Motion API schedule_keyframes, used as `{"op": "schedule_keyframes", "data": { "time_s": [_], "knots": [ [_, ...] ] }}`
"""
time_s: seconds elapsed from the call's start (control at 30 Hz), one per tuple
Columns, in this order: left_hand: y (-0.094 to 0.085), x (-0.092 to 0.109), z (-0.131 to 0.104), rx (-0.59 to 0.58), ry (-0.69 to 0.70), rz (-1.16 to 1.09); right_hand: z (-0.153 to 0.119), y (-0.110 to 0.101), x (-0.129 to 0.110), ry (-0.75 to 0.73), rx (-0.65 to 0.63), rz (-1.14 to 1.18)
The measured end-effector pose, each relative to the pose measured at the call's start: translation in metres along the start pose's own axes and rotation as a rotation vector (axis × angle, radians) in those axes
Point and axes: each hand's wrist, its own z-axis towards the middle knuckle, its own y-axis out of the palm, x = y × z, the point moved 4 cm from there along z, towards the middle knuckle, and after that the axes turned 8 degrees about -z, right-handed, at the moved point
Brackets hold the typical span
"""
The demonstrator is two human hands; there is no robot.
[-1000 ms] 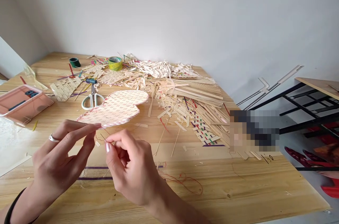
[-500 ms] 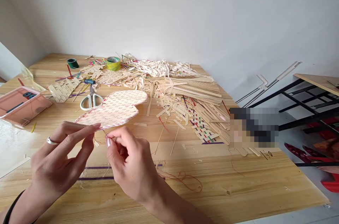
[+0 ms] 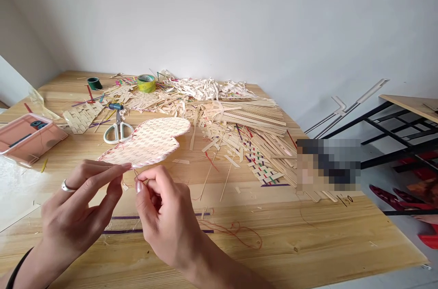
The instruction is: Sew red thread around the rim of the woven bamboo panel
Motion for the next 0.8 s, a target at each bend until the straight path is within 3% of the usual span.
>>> {"op": "schedule_keyframes", "data": {
  "time_s": [0.27,0.43,0.8],
  "knots": [
    [0.001,0.0,-0.006,-0.021,0.029,-0.042,-0.003,0.004,0.005,-0.025,0.02,0.003],
    [0.003,0.002,-0.006,-0.049,0.052,-0.072,-0.002,0.007,0.006,-0.005,0.015,0.121],
    [-0.001,0.004,-0.002,-0.001,0.042,-0.055,-0.007,0.011,0.007,0.005,-0.022,0.168]
  ]
}}
